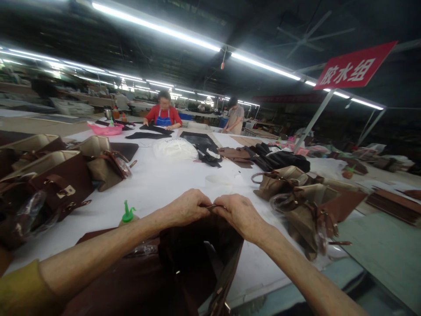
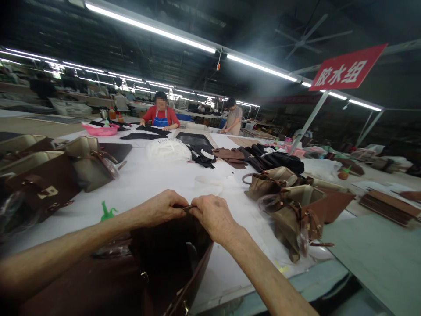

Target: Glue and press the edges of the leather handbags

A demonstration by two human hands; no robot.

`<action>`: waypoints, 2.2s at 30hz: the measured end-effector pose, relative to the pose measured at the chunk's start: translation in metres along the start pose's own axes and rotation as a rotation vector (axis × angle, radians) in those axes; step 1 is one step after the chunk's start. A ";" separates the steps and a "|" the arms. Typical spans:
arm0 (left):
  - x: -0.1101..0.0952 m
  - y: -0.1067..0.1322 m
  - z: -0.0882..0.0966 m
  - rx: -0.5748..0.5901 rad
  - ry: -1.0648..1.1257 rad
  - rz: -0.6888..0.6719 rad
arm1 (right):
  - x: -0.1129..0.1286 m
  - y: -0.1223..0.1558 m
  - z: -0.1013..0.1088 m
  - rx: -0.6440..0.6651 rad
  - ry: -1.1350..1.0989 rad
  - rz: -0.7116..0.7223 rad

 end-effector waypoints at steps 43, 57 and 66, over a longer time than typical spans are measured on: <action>-0.011 -0.018 -0.019 0.043 0.134 0.233 | -0.046 0.044 0.016 0.024 0.023 -0.240; -0.002 -0.019 -0.027 -0.001 0.182 0.149 | -0.044 0.036 0.012 0.047 0.089 -0.176; -0.003 -0.011 -0.019 0.038 0.223 0.148 | -0.017 0.024 0.000 0.043 0.038 -0.056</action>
Point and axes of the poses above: each hand's wrist, its own y-axis away from the middle knuckle, its own z-axis out of the back of the hand, x = y × z, the point moved 2 cm from there along -y, towards the middle knuckle, and after that the axes turned 8 degrees about -x, right-handed, at the moved point
